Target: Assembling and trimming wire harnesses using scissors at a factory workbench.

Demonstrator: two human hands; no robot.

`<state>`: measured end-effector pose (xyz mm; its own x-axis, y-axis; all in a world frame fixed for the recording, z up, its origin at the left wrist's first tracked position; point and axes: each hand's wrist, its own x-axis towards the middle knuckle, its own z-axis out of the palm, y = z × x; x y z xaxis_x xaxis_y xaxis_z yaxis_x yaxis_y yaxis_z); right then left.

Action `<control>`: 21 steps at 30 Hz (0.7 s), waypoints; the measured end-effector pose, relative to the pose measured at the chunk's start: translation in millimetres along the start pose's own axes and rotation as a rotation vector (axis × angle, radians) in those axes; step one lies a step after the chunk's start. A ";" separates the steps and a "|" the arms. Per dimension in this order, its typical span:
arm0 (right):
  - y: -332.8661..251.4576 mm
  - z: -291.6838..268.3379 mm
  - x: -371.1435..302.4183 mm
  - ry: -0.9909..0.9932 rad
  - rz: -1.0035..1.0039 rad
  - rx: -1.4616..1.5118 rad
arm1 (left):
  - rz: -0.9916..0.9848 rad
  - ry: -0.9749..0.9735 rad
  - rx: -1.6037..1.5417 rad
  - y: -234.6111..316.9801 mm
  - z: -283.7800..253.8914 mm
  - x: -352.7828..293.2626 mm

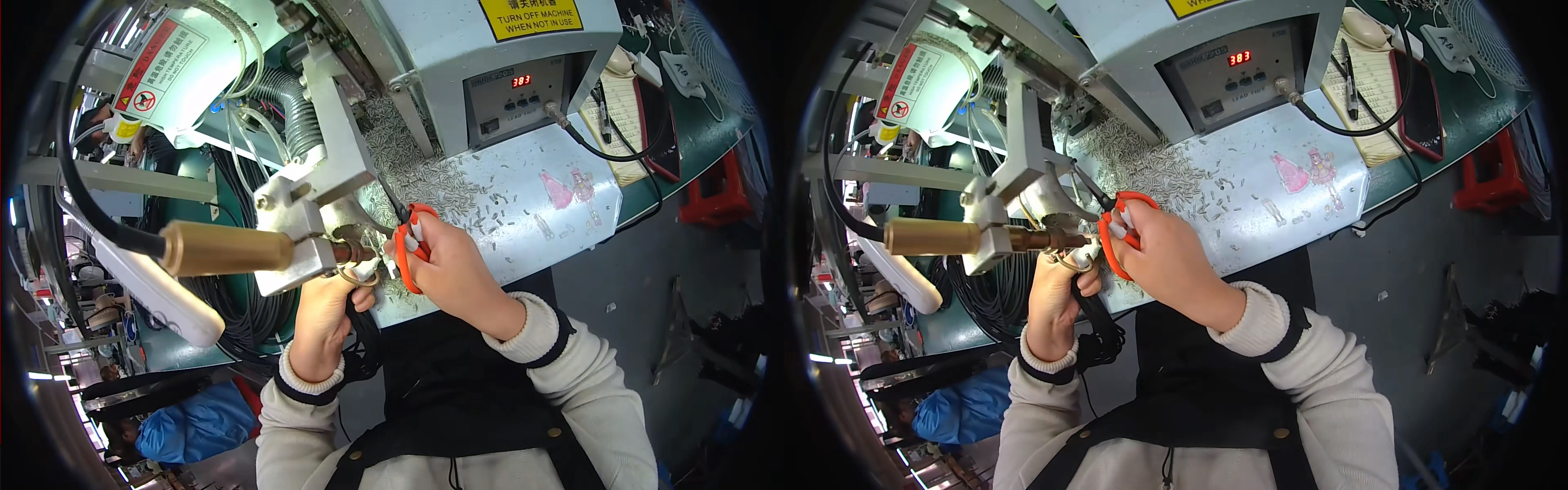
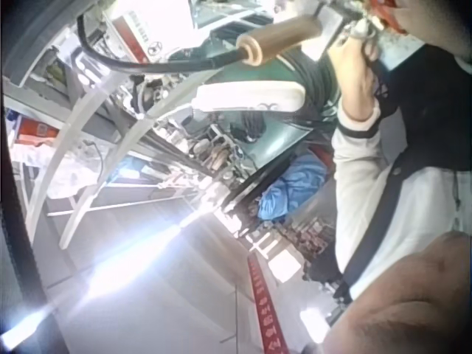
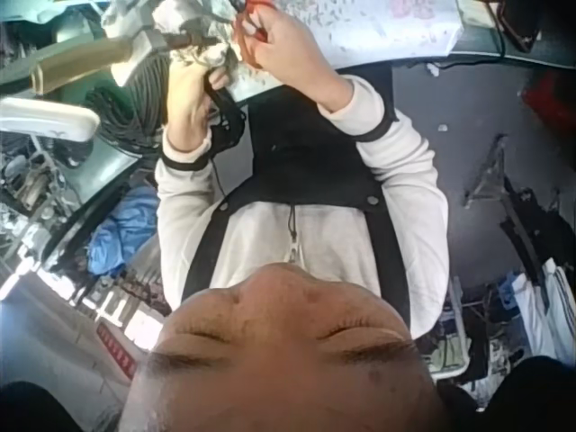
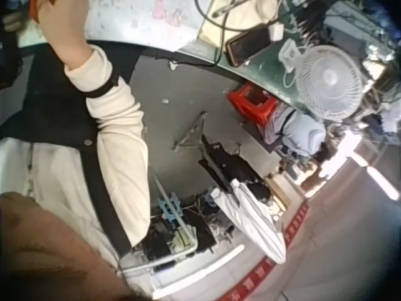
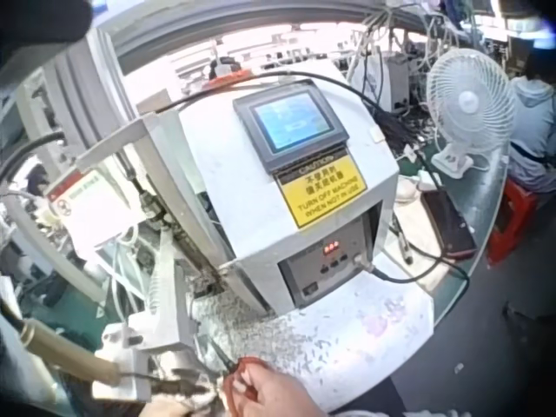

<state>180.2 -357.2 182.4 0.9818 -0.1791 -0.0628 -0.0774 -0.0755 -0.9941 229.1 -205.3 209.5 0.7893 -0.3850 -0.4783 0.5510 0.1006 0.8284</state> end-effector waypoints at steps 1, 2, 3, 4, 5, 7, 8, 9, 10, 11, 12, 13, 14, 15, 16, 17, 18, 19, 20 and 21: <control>-0.8 0.0 -0.1 0.011 -0.010 0.017 | 0.002 -0.017 0.021 0.1 -0.8 0.8; -1.6 0.1 -0.4 0.022 -0.021 0.033 | 0.004 -0.033 0.042 0.2 -1.8 1.1; -2.5 0.6 -1.3 0.031 -0.031 0.049 | 0.006 -0.048 0.063 0.2 -2.6 0.2; -1.8 1.8 -3.2 0.029 -0.034 0.047 | 0.009 -0.048 0.060 1.0 -2.4 -2.8; 0.9 2.8 -5.1 0.025 -0.036 0.104 | -0.018 -0.060 0.013 3.2 -0.8 -6.3; 2.7 3.8 -10.1 0.014 -0.041 0.219 | -0.071 -0.082 -0.084 5.6 1.3 -13.5; 3.1 2.0 -14.3 0.012 -0.043 0.217 | -0.067 -0.082 -0.086 4.0 1.1 -17.0; -0.4 -2.1 -19.5 0.025 -0.049 0.135 | -0.033 -0.036 -0.078 1.0 0.9 -21.5; -5.1 -5.9 -25.0 0.036 -0.055 0.056 | 0.001 0.011 -0.069 -2.6 0.6 -26.9; -8.6 -7.1 -29.6 0.047 -0.061 -0.024 | 0.034 0.058 -0.060 -6.1 -0.2 -32.1; -12.3 -6.3 -34.4 0.046 -0.063 -0.025 | 0.037 0.058 -0.062 -9.8 -2.2 -37.1; -15.3 -5.1 -39.8 0.102 -0.215 -0.141 | 0.112 0.037 0.040 -15.2 -5.7 -41.3; -18.0 -4.1 -44.8 0.158 -0.367 -0.257 | 0.187 0.016 0.143 -20.5 -8.8 -44.9; -19.9 -2.8 -48.6 0.213 -0.518 -0.374 | 0.261 -0.004 0.245 -23.7 -9.7 -48.5; -21.8 -1.8 -51.4 0.212 -0.520 -0.375 | 0.263 -0.004 0.243 -25.0 -6.5 -53.2; -23.7 -0.7 -53.9 0.132 -0.421 -0.326 | 0.293 -0.028 0.332 -26.6 -1.5 -58.9; -25.4 0.2 -55.7 0.054 -0.322 -0.276 | 0.323 -0.053 0.422 -26.5 4.7 -63.9; -26.4 0.8 -56.7 -0.024 -0.223 -0.226 | 0.352 -0.078 0.512 -26.3 7.5 -66.4; -25.2 -0.2 -57.3 -0.024 -0.224 -0.227 | 0.354 -0.079 0.511 -26.1 6.5 -66.7; -22.3 -2.6 -57.5 -0.082 -0.152 -0.071 | 0.245 -0.100 0.311 -25.3 4.3 -66.6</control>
<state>125.0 -347.8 208.4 0.9937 -0.0802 0.0782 0.0641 -0.1655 -0.9841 161.4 -186.2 221.6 0.8482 -0.4734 -0.2376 0.2293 -0.0762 0.9704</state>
